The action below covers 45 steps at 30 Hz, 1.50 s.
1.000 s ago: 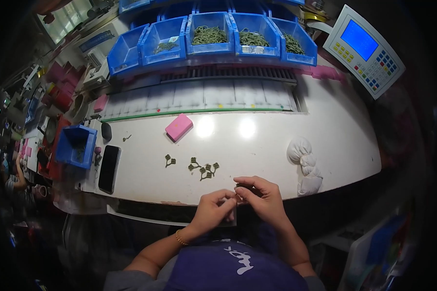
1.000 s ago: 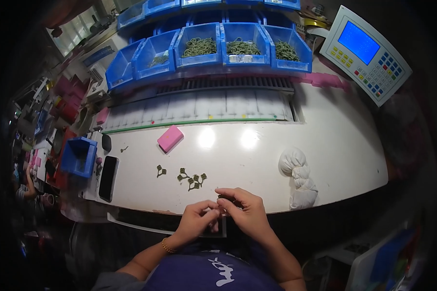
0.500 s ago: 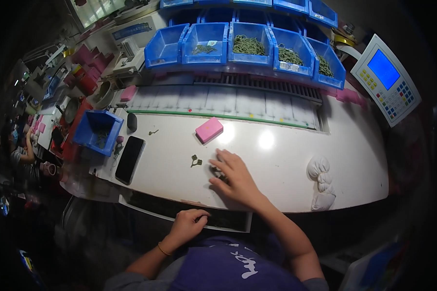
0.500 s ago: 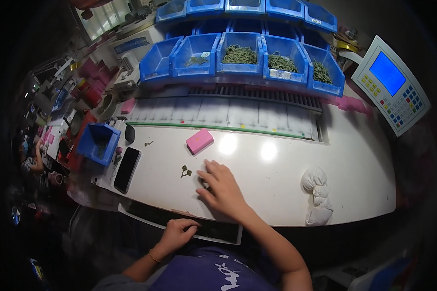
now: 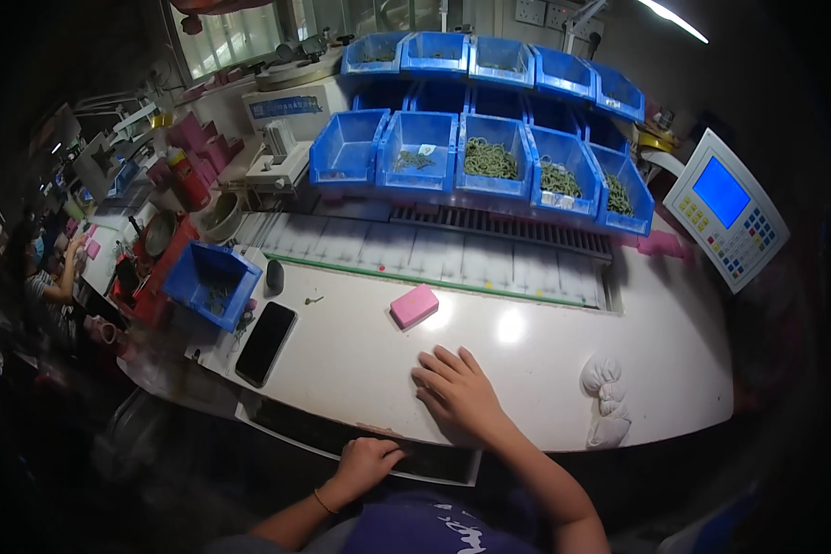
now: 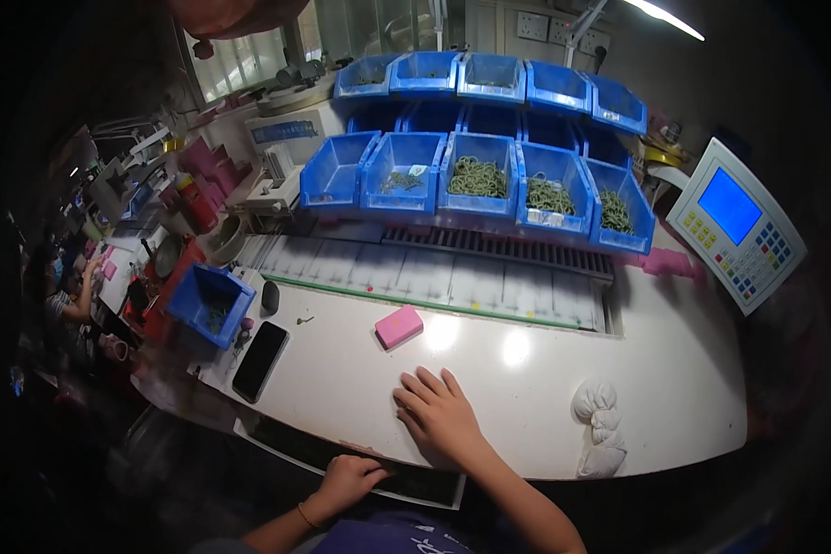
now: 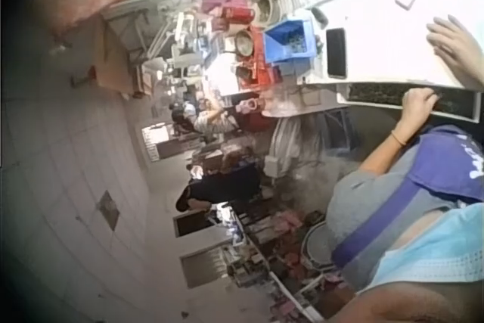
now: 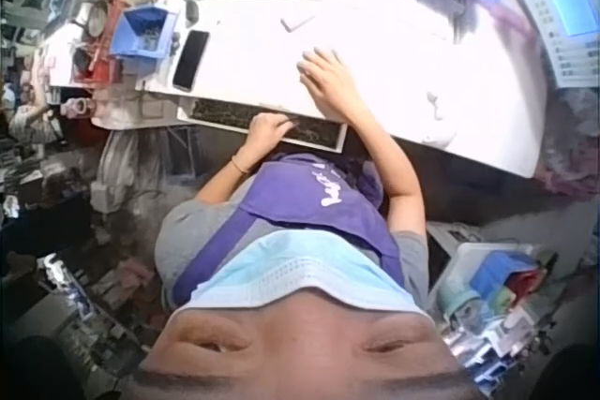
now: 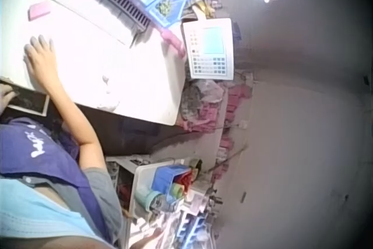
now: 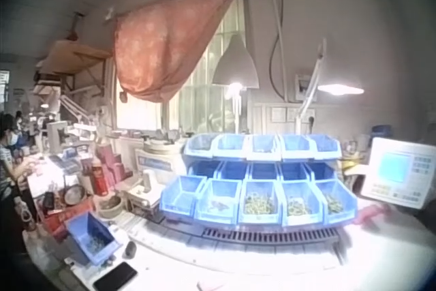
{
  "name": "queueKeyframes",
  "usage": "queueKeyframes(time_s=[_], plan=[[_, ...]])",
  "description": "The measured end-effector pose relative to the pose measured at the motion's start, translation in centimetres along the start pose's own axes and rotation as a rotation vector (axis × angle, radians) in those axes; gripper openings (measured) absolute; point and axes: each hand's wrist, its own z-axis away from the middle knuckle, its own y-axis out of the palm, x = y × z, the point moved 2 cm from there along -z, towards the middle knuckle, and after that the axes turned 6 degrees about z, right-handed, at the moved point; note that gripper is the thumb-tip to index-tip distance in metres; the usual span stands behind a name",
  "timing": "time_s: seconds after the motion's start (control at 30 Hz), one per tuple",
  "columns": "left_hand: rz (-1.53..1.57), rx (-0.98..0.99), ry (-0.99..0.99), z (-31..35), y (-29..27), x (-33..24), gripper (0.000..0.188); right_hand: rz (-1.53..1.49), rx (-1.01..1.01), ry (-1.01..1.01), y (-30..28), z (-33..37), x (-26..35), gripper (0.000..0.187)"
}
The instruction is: Assembling small decorative items by placing artificial leaves and metal components into pink boxes at a production workstation.
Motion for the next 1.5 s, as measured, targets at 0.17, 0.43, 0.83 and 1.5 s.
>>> queueKeyframes(time_s=[0.17, 0.43, 0.83, 1.5], plan=[[1.061, 0.329, -0.413, 0.4, 2.7, -1.1, 0.032, -0.046, -0.026, 0.071, -1.7, 3.5, -0.7, 0.030], [2.785, 1.057, -0.424, -2.1, 12.8, -2.1, 0.035, -0.136, -0.145, 0.114, -1.7, 8.6, 4.3, 0.024], [1.940, 0.681, -0.773, -1.9, 7.7, -5.8, 0.032, -0.268, -0.261, -0.048, -3.7, 10.9, 7.9, 0.025], [2.240, -0.269, 0.123, -25.4, -17.2, -7.0, 0.025, -0.449, -0.391, 0.515, -3.7, 8.8, -2.5, 0.015]])
